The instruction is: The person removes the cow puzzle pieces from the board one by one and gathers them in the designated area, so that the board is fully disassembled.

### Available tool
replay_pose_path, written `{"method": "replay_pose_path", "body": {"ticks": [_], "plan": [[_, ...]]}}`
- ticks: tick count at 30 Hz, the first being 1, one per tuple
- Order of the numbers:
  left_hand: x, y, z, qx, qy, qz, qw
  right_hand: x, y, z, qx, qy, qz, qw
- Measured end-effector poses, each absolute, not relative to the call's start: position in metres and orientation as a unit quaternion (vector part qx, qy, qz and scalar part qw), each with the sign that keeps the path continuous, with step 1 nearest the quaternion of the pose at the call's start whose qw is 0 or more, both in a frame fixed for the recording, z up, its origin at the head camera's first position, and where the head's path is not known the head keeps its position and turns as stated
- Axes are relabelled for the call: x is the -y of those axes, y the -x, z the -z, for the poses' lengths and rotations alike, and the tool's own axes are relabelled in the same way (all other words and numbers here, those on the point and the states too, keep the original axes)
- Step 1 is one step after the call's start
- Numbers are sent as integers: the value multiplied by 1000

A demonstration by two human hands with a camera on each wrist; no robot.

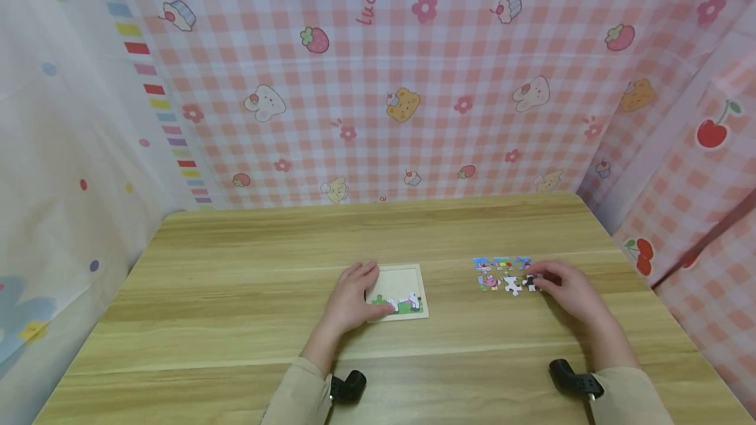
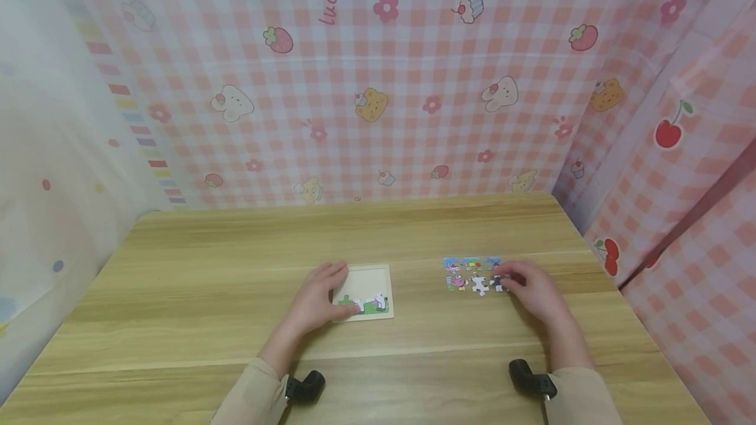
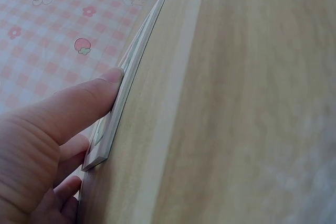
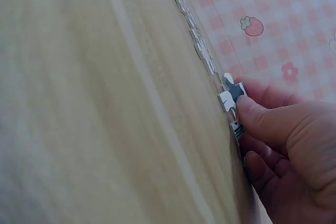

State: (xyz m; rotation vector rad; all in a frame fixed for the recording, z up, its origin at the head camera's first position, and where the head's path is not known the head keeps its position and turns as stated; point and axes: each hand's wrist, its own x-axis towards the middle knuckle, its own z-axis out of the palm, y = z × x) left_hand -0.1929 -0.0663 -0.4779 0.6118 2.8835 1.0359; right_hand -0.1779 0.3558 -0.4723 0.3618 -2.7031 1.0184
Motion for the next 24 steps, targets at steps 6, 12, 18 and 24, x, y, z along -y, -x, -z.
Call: {"method": "replay_pose_path", "body": {"ticks": [6, 12, 18, 24], "plan": [[66, 194, 479, -924, -196, -328, 8, -355, 181, 473, 935, -103, -321, 109], [66, 195, 481, -925, -196, -325, 8, -355, 182, 475, 937, -105, -312, 118], [66, 194, 479, -925, -196, -324, 10, -355, 180, 477, 930, -102, -330, 128], [66, 193, 479, -925, -193, -326, 12, -353, 178, 474, 922, -103, -342, 152]]}}
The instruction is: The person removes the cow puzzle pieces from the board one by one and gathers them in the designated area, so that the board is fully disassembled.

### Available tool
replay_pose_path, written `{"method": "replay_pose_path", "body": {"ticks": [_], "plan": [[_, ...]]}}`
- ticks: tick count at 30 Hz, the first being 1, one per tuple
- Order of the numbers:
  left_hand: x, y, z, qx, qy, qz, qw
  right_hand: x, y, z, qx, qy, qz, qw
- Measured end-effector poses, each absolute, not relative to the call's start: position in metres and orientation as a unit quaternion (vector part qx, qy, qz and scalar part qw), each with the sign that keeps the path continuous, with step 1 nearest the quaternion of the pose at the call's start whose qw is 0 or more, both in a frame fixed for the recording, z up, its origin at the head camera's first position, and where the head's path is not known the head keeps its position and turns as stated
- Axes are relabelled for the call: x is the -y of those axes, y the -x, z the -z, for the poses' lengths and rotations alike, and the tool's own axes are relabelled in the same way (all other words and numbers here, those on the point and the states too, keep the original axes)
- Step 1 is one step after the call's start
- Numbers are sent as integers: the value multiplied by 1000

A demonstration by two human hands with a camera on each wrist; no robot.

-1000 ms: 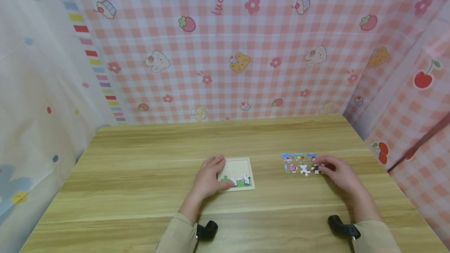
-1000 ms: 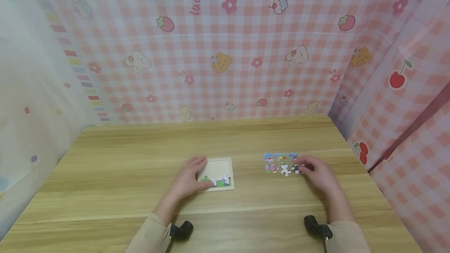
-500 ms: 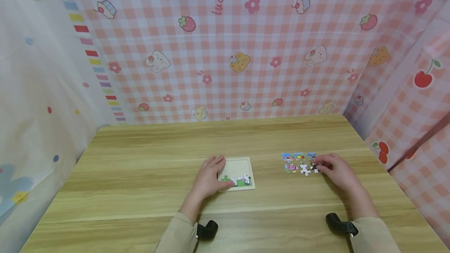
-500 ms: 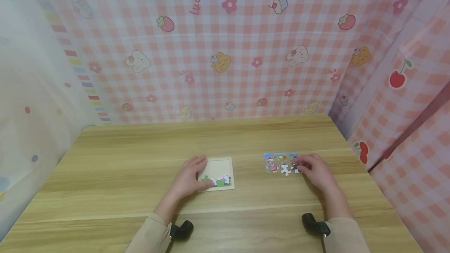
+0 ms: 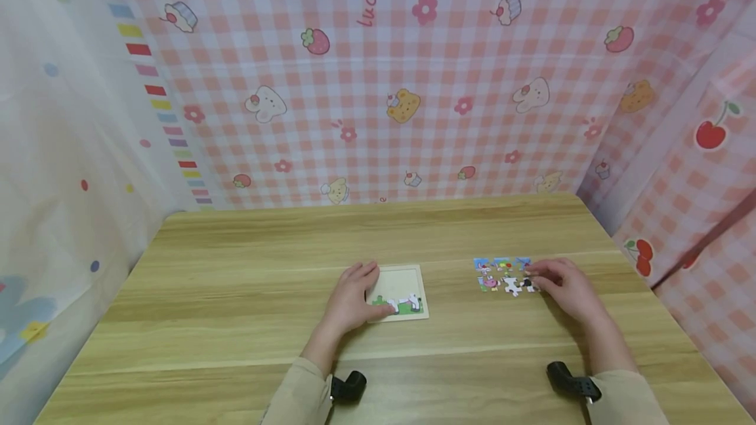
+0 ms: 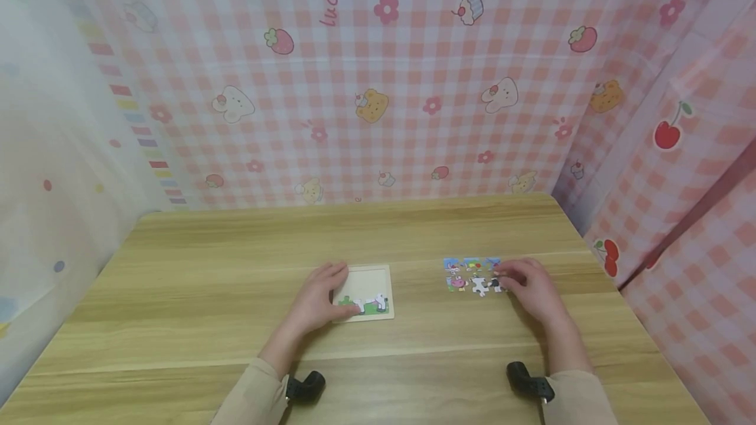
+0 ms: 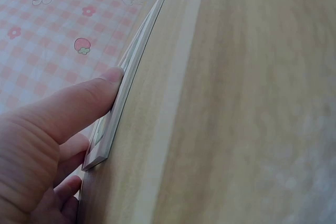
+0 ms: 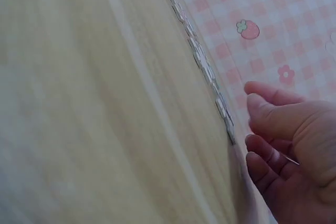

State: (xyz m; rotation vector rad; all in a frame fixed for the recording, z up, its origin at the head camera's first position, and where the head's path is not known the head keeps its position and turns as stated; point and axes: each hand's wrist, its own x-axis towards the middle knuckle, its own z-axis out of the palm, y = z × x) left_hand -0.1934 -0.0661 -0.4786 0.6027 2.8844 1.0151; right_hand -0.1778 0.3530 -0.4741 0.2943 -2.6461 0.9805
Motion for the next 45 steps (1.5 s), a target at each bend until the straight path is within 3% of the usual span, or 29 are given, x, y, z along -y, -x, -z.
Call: {"method": "replay_pose_path", "body": {"ticks": [9, 29, 45], "plan": [[67, 193, 479, -926, -198, -322, 9, -318, 178, 455, 918, -132, -345, 142], [87, 209, 469, -892, -229, -390, 5, -196, 188, 457, 874, -285, -392, 38], [98, 222, 475, -903, -225, -365, 7, -135, 186, 459, 880, -324, -346, -23]]}}
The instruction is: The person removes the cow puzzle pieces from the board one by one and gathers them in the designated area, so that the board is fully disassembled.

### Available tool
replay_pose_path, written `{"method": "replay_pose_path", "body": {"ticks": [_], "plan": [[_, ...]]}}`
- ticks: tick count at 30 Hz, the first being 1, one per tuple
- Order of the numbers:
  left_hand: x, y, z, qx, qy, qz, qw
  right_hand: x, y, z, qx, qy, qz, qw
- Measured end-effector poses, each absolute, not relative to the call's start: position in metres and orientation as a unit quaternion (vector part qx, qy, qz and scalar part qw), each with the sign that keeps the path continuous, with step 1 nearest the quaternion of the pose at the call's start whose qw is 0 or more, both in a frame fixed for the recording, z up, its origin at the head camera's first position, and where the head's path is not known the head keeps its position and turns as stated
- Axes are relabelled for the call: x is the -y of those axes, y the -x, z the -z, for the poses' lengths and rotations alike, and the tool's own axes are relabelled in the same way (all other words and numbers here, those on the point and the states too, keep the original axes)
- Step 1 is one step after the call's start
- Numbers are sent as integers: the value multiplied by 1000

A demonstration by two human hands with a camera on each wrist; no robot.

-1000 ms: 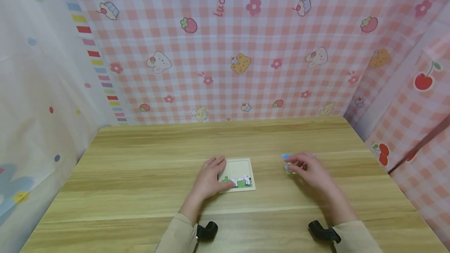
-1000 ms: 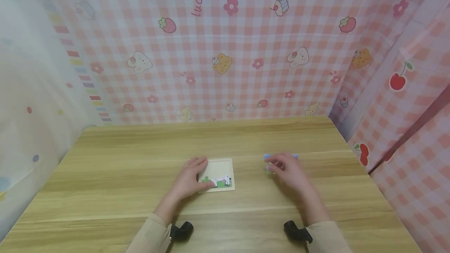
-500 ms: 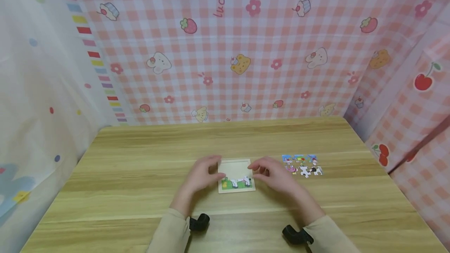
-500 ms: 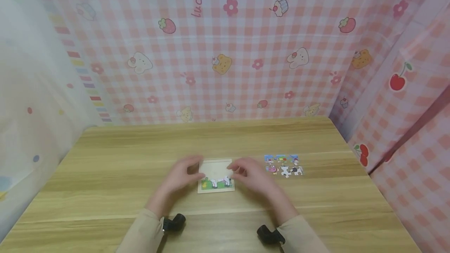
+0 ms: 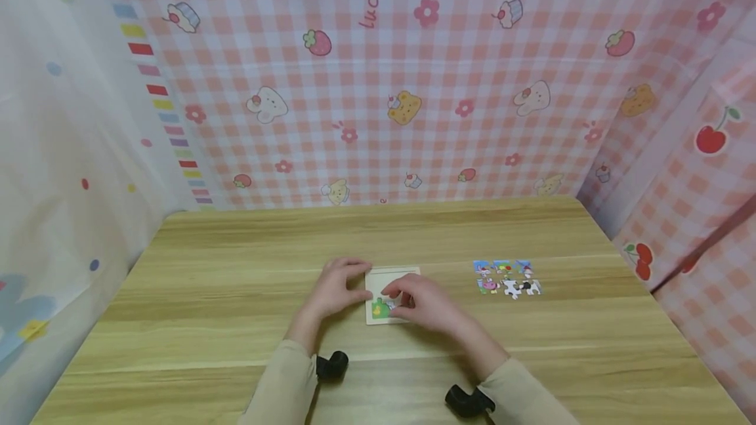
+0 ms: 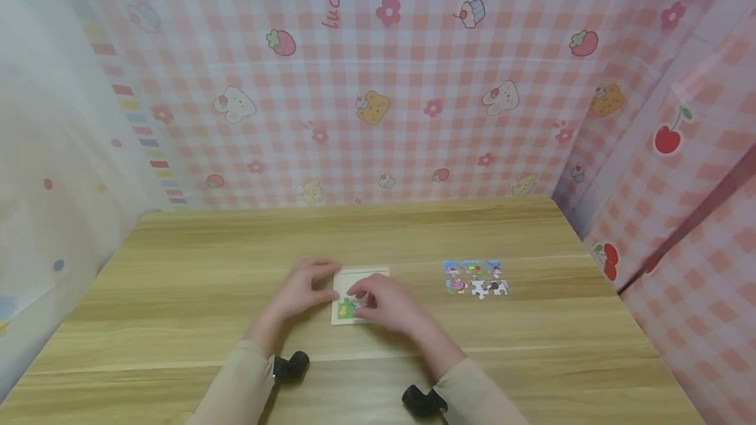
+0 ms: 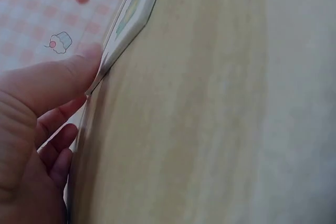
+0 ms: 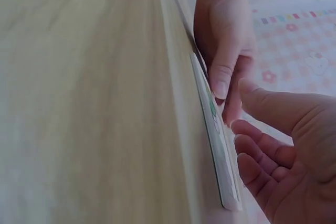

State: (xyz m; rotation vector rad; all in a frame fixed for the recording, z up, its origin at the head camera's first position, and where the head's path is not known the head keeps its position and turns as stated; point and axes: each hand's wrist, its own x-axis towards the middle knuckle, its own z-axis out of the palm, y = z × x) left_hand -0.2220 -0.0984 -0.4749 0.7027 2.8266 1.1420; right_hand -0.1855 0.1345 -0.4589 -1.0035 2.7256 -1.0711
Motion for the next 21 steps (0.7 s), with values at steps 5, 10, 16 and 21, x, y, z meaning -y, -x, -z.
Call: {"method": "replay_pose_path", "body": {"ticks": [5, 10, 16, 21], "plan": [[100, 224, 479, -904, -225, -364, 0, -124, 186, 461, -891, 316, 325, 25], [101, 223, 479, -903, -228, -365, 0, -115, 188, 462, -903, 306, 302, 27], [101, 223, 480, -901, -234, -365, -2, -110, 187, 465, -913, 292, 284, 27], [101, 223, 480, -899, -246, -361, -10, -109, 186, 466, -918, 289, 272, 26]]}}
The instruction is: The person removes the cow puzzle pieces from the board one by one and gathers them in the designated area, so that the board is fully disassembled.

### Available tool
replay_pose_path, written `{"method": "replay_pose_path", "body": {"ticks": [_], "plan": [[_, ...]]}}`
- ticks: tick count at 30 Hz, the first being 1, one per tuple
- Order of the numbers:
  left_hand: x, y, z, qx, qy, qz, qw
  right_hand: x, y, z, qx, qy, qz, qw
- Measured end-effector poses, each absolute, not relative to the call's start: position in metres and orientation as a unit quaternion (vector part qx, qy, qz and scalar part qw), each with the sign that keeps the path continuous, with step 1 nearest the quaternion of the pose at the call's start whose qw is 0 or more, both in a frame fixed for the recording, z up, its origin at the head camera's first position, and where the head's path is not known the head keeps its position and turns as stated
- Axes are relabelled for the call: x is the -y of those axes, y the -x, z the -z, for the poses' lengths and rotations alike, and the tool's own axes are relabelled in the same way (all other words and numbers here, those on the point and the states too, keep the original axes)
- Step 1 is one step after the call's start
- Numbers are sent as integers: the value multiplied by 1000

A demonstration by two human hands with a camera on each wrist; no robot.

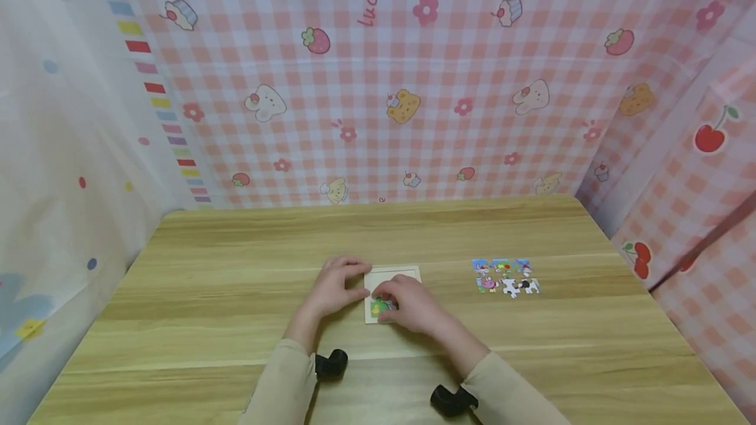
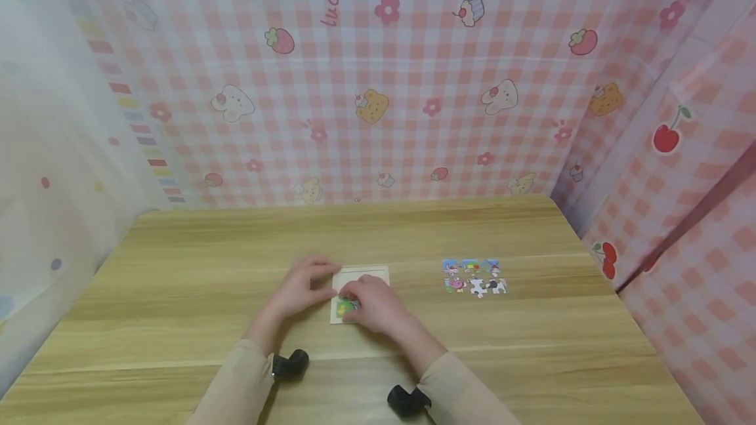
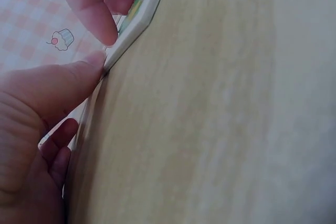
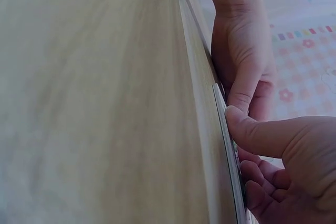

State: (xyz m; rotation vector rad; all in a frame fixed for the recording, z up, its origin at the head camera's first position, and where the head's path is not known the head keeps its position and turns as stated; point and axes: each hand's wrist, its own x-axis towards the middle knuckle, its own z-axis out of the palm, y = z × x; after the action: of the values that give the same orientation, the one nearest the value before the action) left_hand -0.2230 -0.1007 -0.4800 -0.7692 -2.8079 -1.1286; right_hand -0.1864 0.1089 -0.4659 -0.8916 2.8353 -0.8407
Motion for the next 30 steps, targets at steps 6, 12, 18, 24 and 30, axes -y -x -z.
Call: {"method": "replay_pose_path", "body": {"ticks": [6, 12, 18, 24, 30], "plan": [[100, 224, 480, 900, 244, 361, 7, -108, 186, 466, -919, 283, 273, 31], [100, 224, 481, 900, 248, 358, 12, -107, 186, 468, -920, 278, 275, 20], [100, 223, 479, 900, 252, 355, 14, -107, 186, 468, -915, 269, 300, 20], [100, 224, 479, 902, 250, 351, 11, -108, 185, 469, -904, 266, 333, 19], [101, 225, 480, 903, 251, 347, 13, -108, 185, 468, -892, 264, 365, 28]]}}
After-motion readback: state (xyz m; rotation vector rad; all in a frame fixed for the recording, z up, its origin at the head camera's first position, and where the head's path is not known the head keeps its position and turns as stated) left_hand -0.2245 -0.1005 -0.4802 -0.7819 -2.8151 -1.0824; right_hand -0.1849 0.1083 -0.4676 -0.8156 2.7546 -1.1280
